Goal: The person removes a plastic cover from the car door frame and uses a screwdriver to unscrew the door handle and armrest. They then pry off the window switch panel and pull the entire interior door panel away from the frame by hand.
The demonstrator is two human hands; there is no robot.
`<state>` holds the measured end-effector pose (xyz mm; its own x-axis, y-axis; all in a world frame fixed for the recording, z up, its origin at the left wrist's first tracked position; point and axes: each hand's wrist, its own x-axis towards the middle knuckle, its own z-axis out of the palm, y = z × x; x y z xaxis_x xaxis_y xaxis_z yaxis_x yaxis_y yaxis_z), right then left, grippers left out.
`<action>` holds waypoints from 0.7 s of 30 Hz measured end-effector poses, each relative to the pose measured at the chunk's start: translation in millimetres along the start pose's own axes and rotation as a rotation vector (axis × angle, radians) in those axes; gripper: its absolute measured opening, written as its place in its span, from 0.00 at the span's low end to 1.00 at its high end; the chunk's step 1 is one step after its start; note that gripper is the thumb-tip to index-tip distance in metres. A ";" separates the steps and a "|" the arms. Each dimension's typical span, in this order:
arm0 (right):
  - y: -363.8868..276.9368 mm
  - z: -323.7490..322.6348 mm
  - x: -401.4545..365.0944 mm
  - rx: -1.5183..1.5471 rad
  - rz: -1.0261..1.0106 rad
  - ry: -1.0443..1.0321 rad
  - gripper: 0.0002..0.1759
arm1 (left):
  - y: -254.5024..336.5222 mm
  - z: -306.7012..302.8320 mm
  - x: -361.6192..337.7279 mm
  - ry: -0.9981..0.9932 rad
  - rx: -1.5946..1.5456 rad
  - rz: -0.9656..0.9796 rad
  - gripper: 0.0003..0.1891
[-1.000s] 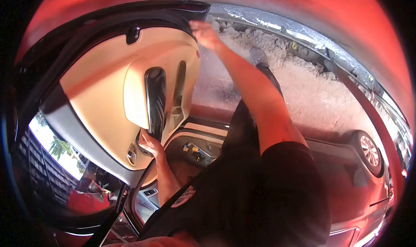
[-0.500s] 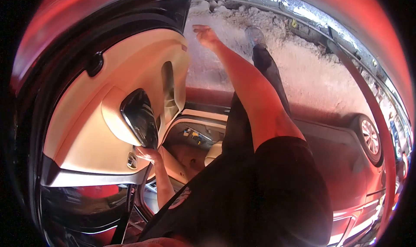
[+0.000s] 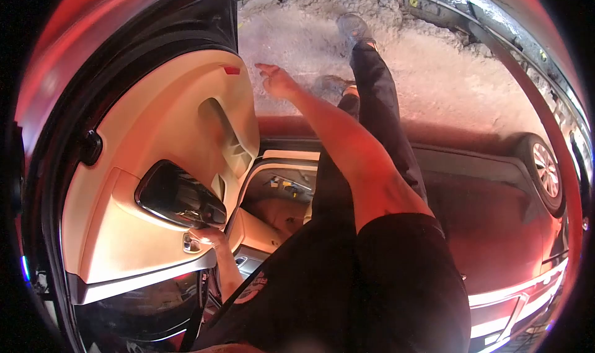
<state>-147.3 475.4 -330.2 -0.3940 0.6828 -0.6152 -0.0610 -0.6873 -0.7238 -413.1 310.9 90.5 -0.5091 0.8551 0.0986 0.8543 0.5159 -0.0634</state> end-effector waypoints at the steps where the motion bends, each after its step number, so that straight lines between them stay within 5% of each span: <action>1: -17.1 -5.0 1.0 0.056 -0.071 0.036 0.38 | -3.5 -0.8 -0.2 -0.038 -0.114 -0.087 0.13; 3: -45.8 -8.8 8.7 0.114 -0.149 0.060 0.42 | 17.9 0.0 1.5 0.033 0.106 0.066 0.13; 5: -62.3 0.3 17.6 0.041 -0.248 -0.054 0.43 | 33.0 3.5 0.6 0.099 -0.144 -0.221 0.25; 7: -68.2 2.8 11.2 0.010 -0.316 -0.072 0.42 | 39.9 4.0 -3.8 0.096 0.097 -0.231 0.22; 9: -52.9 0.9 1.4 -0.188 -0.320 -0.116 0.36 | -1.4 15.4 -11.0 0.225 -0.066 -0.376 0.19; 11: -38.8 -7.4 -21.9 -0.471 -0.272 -0.167 0.28 | -6.8 12.6 -13.1 0.141 0.271 0.027 0.18; 12: -43.0 -9.8 -39.3 -0.586 -0.284 -0.174 0.26 | 46.4 7.7 5.1 0.097 -0.068 -0.073 0.19; 13: -30.2 -5.9 -51.5 -0.607 -0.284 -0.195 0.25 | 44.8 7.8 7.4 0.131 0.014 0.116 0.20; 15: -20.2 7.0 -78.3 -0.645 -0.299 -0.231 0.25 | 73.2 6.1 12.9 0.157 -0.422 -0.135 0.20; 17: -30.0 18.1 -107.3 -0.854 -0.188 -0.467 0.23 | 89.6 -3.8 7.7 0.131 -0.492 -0.303 0.19; 21: 21.7 41.4 -134.1 -0.977 -0.355 -0.503 0.25 | 108.4 12.9 -37.8 0.441 -0.627 0.205 0.13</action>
<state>-133.8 358.7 -250.4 -0.8312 0.4720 -0.2938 0.4079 0.1585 -0.8992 -302.6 335.2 67.1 -0.3585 0.7629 0.5381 0.8932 0.1128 0.4352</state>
